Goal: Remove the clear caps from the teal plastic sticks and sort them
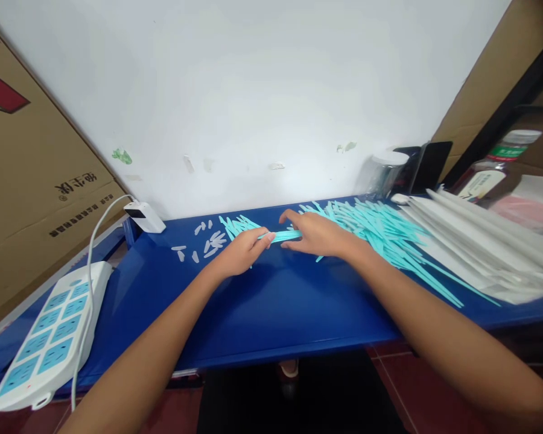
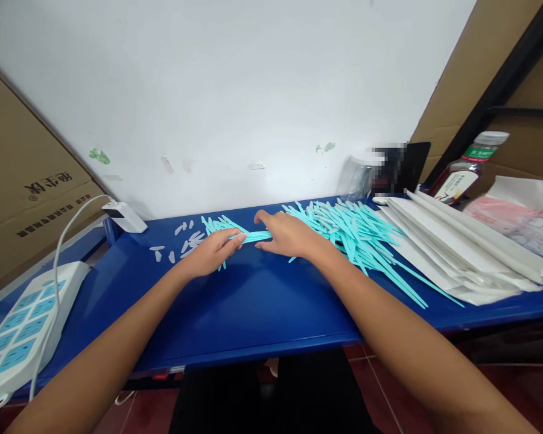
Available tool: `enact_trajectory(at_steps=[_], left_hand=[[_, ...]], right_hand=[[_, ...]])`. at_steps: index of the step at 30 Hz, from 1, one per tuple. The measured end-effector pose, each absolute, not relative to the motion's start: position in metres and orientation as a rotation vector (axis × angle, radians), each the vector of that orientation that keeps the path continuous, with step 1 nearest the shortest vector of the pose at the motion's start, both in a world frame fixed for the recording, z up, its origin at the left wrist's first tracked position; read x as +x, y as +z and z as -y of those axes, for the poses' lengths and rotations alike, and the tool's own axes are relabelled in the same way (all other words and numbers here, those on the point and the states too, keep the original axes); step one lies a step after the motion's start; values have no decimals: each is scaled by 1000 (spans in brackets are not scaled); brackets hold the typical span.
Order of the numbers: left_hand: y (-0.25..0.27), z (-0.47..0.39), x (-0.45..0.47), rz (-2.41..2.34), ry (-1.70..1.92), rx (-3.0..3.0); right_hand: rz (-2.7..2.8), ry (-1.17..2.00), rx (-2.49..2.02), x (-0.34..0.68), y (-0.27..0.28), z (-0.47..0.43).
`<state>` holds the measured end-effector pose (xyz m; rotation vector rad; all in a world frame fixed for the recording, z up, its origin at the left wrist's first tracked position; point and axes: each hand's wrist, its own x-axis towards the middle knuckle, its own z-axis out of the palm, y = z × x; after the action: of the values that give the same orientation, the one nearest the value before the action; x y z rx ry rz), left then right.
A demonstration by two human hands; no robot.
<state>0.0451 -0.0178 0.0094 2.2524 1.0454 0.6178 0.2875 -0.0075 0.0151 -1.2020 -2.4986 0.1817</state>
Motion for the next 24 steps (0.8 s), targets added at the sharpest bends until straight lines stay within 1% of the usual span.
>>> enact_trajectory(at_steps=[5,10,15,17,20,24], left_hand=[[10,7,33,-1081,626,2283],[16,1,23,-1120,681,2262],[17,-1,19,-1180,747,2198],[16,-2,19,-1191,746,2196],[15,-3,19,-1197,741,2208],[14,-6,15,-1242,770,2212]], right_hand=[[2363,372,-1243,296,17,-2],[1998,598,-1221,296,18,-6],[1527,1034,-1186,298,20,-16],[1407,1143,-1162,299,23,-18],[1362,1180,-1131,295,27,-15],[1449,1123,-1077,275,21,-3]])
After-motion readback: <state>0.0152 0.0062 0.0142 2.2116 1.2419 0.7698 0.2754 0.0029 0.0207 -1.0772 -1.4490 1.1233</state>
